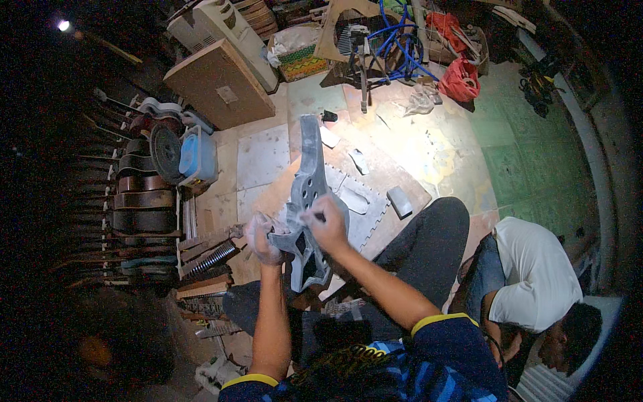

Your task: The person sands the surface of a guitar body using a small sanding block, turning the piece over to work on different sides and edges.

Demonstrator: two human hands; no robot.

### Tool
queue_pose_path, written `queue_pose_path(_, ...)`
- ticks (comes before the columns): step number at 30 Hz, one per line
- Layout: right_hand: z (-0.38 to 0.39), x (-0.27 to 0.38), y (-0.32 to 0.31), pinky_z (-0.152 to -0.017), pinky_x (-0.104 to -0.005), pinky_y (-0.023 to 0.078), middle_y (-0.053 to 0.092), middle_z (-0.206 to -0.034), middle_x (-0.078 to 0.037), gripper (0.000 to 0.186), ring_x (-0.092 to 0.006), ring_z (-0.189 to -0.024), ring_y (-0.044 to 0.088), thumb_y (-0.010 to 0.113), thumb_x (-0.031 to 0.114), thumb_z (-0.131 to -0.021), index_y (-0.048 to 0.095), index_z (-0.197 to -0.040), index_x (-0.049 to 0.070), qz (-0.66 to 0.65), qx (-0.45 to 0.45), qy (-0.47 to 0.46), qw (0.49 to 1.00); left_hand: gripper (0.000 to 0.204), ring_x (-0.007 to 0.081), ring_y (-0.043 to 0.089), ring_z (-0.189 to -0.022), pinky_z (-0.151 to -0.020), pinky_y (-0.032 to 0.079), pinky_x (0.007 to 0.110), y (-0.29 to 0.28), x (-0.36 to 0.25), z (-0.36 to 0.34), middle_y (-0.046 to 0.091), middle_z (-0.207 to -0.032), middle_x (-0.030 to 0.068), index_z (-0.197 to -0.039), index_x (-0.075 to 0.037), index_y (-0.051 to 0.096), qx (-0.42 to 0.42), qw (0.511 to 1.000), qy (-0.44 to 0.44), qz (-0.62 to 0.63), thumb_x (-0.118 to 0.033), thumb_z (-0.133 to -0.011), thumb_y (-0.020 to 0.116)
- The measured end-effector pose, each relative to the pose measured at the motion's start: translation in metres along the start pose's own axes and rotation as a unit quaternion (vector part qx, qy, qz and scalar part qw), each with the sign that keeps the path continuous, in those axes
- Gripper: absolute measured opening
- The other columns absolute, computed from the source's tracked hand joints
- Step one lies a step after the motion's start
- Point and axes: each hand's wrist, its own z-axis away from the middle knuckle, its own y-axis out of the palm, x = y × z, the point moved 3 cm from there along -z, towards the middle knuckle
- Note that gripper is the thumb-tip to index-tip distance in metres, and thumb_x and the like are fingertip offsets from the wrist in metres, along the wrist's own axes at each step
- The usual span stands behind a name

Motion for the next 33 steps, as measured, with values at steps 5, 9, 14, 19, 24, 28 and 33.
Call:
queue_pose_path(5, -0.031, -0.004, 0.005, -0.073, -0.0362, 0.048, 0.058, -0.082, -0.010, 0.017, -0.0241, -0.078, 0.058, 0.075, 0.009, -0.086, 0.059, -0.085, 0.004, 0.015, -0.034, 0.070, 0.997, 0.028, 0.0132, 0.046, -0.061, -0.057, 0.037, 0.029, 0.009, -0.017, 0.011, 0.048, -0.066, 0.0048, -0.066, -0.004, 0.043, -0.007, 0.999, 0.029, -0.043, -0.021, -0.087, 0.052)
queue_pose_path(9, 0.001, 0.013, 0.001, -0.073, -0.0354, 0.047, 0.058, -0.082, -0.010, 0.020, -0.0217, -0.077, 0.057, 0.076, 0.009, -0.086, 0.056, -0.083, 0.005, -0.018, 0.010, 0.042, 0.999, 0.025, 0.0124, 0.044, -0.060, -0.057, 0.035, 0.029, 0.018, -0.024, 0.016, 0.050, -0.062, 0.0056, -0.063, -0.004, 0.044, -0.023, 0.995, -0.014, 0.096, -0.012, -0.084, 0.055)
queue_pose_path(14, -0.056, 0.016, -0.002, -0.070, -0.0308, 0.045, 0.055, -0.084, -0.007, 0.021, -0.0159, -0.076, 0.054, 0.077, 0.010, -0.087, 0.058, -0.082, 0.004, 0.064, -0.068, 0.065, 0.993, 0.028, 0.0127, 0.047, -0.056, -0.054, 0.037, 0.029, 0.028, -0.016, 0.027, 0.050, -0.060, 0.0063, -0.060, -0.003, 0.043, -0.023, 1.000, 0.016, 0.011, -0.011, -0.083, 0.056)
queue_pose_path(19, -0.063, 0.059, -0.025, -0.068, -0.0324, 0.045, 0.052, -0.081, -0.009, 0.020, -0.0210, -0.076, 0.055, 0.078, 0.009, -0.084, 0.060, -0.082, 0.001, 0.142, -0.001, 0.082, 0.987, 0.029, 0.0136, 0.049, -0.054, -0.051, 0.038, 0.030, 0.042, -0.033, 0.042, 0.052, -0.059, 0.0065, -0.060, -0.002, 0.046, -0.019, 0.999, 0.040, 0.005, -0.013, -0.083, 0.059)
queue_pose_path(24, -0.036, 0.072, -0.056, -0.073, -0.0434, 0.049, 0.056, -0.088, -0.016, 0.018, -0.0359, -0.081, 0.058, 0.079, 0.009, -0.078, 0.064, -0.085, 0.002, 0.248, 0.142, -0.028, 0.958, 0.029, 0.0141, 0.048, -0.051, -0.050, 0.037, 0.031, 0.063, -0.037, 0.042, 0.051, -0.056, 0.0080, -0.062, 0.000, 0.051, -0.045, 0.993, 0.068, -0.080, -0.017, -0.083, 0.061)
queue_pose_path(28, -0.043, 0.081, -0.047, -0.063, -0.0412, 0.045, 0.052, -0.083, -0.014, 0.030, -0.0330, -0.074, 0.054, 0.085, 0.009, -0.075, 0.057, -0.080, -0.001, 0.263, 0.138, -0.101, 0.949, 0.031, 0.0150, 0.045, -0.048, -0.047, 0.035, 0.033, 0.068, -0.033, 0.055, 0.047, -0.053, 0.0093, -0.061, -0.001, 0.047, -0.004, 0.992, 0.055, -0.116, -0.018, -0.083, 0.062)
queue_pose_path(33, -0.029, 0.072, -0.062, -0.061, -0.0409, 0.043, 0.053, -0.083, -0.014, 0.029, -0.0317, -0.073, 0.052, 0.086, 0.009, -0.074, 0.058, -0.081, 0.001, 0.272, 0.158, -0.099, 0.944, 0.031, 0.0157, 0.044, -0.047, -0.046, 0.034, 0.034, 0.064, -0.035, 0.043, 0.045, -0.052, 0.0109, -0.061, -0.002, 0.045, -0.025, 0.992, 0.005, -0.122, -0.018, -0.081, 0.062)
